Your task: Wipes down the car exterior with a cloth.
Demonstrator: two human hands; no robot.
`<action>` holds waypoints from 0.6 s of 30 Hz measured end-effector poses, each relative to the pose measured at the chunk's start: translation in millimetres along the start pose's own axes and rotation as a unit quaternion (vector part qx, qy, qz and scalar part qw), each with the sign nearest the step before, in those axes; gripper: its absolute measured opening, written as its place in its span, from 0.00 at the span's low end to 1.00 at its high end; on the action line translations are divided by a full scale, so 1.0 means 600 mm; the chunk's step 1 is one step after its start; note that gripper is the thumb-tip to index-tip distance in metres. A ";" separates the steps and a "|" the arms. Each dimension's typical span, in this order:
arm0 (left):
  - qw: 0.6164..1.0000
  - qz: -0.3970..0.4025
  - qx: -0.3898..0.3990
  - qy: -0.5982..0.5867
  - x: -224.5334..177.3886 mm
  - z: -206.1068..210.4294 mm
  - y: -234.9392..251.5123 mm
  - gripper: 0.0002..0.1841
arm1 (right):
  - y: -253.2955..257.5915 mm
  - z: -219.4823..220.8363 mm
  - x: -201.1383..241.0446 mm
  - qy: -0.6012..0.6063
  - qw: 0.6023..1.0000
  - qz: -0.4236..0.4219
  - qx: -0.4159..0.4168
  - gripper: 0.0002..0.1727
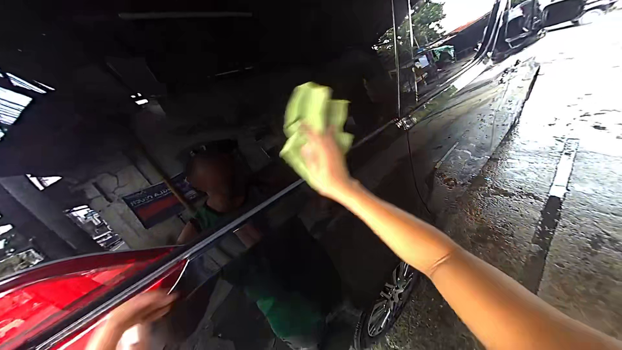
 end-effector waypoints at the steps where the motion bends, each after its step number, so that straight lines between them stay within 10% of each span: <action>1: 0.996 0.001 0.027 -0.080 -0.011 0.067 0.014 0.30 | -0.038 0.038 0.057 0.067 0.996 -0.042 0.049 0.28; 3: 0.973 -0.069 -0.009 -0.219 -0.056 0.179 0.021 0.48 | -0.101 0.085 0.149 0.246 0.949 -0.076 0.179 0.25; 7: 0.917 -0.186 -0.140 -0.323 -0.106 0.221 0.012 0.20 | -0.146 0.061 0.212 0.490 0.830 -0.084 0.255 0.27; 11: 0.934 -0.162 -0.044 -0.317 -0.106 0.191 0.002 0.15 | -0.135 0.027 0.157 0.575 0.757 0.050 0.305 0.37; 13: 0.953 -0.134 0.018 -0.271 -0.107 0.191 0.006 0.17 | -0.150 0.026 0.143 0.563 0.748 0.052 0.346 0.42; 18: 0.987 -0.099 0.094 -0.089 -0.096 0.163 0.008 0.13 | -0.182 0.011 0.110 0.473 0.808 0.067 0.345 0.14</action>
Point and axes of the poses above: each hand's wrist, its own y-axis towards the middle knuckle, its own z-axis out of the palm, x = y × z, the point moved 3 cm from there along y, towards the middle knuckle, and after that the axes turned 7 degrees about y, right-handed, at the moved point
